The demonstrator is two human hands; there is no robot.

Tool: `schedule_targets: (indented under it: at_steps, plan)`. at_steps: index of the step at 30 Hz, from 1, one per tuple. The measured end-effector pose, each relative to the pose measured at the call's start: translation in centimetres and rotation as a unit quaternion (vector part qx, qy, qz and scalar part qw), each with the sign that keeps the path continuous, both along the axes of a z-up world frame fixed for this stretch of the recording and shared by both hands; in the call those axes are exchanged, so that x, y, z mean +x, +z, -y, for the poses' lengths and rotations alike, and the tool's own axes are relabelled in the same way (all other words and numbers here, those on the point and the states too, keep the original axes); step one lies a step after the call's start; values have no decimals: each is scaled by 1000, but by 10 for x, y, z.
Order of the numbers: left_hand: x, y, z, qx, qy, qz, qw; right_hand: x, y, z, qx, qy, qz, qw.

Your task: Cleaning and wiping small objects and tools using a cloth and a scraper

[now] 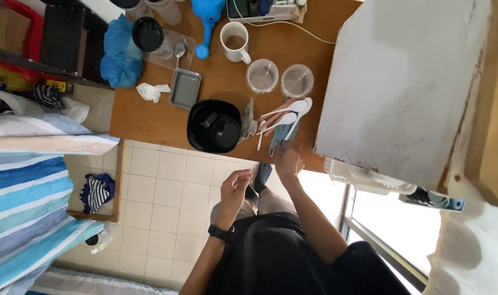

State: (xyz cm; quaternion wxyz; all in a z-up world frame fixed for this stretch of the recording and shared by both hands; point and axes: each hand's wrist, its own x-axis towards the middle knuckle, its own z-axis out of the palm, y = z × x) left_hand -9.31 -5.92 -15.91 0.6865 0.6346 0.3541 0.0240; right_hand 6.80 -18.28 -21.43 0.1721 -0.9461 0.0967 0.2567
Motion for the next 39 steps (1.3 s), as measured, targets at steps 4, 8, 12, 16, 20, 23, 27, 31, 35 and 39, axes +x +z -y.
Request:
schedule_targets:
  at_steps: [4,8,12,16,20,23,27,31,35,39]
  plan:
    - [14,-2,0,-19,4,-1,1000,6,-3,-4,34,-33,15,999]
    - [21,1,-3,-37,-20,-24,999,6,-17,-7,13,-60,3,998]
    - [21,-24,-14,-50,-57,-12,997,2,-33,-5,55,-111,-11,992]
    - [27,-34,-29,-56,-91,-23,994,-14,-68,-9,225,-249,108,936]
    - [36,-58,-34,-68,-129,-34,989,-33,-12,-23,449,-399,24,799]
    - [48,-67,-28,-116,-142,-72,980,-60,5,-20,461,-440,-4,771]
    - [69,-70,-11,-223,-129,-158,953,-109,11,-20,468,-448,-21,762]
    - [92,-4,-16,-229,-156,-142,950,-129,55,-23,506,-409,-71,756]
    - [82,-35,-22,-183,-116,-63,974,-124,36,-16,494,-282,-22,822]
    - [66,-87,-39,-95,-130,-29,987,-84,-5,-14,323,-200,90,921]
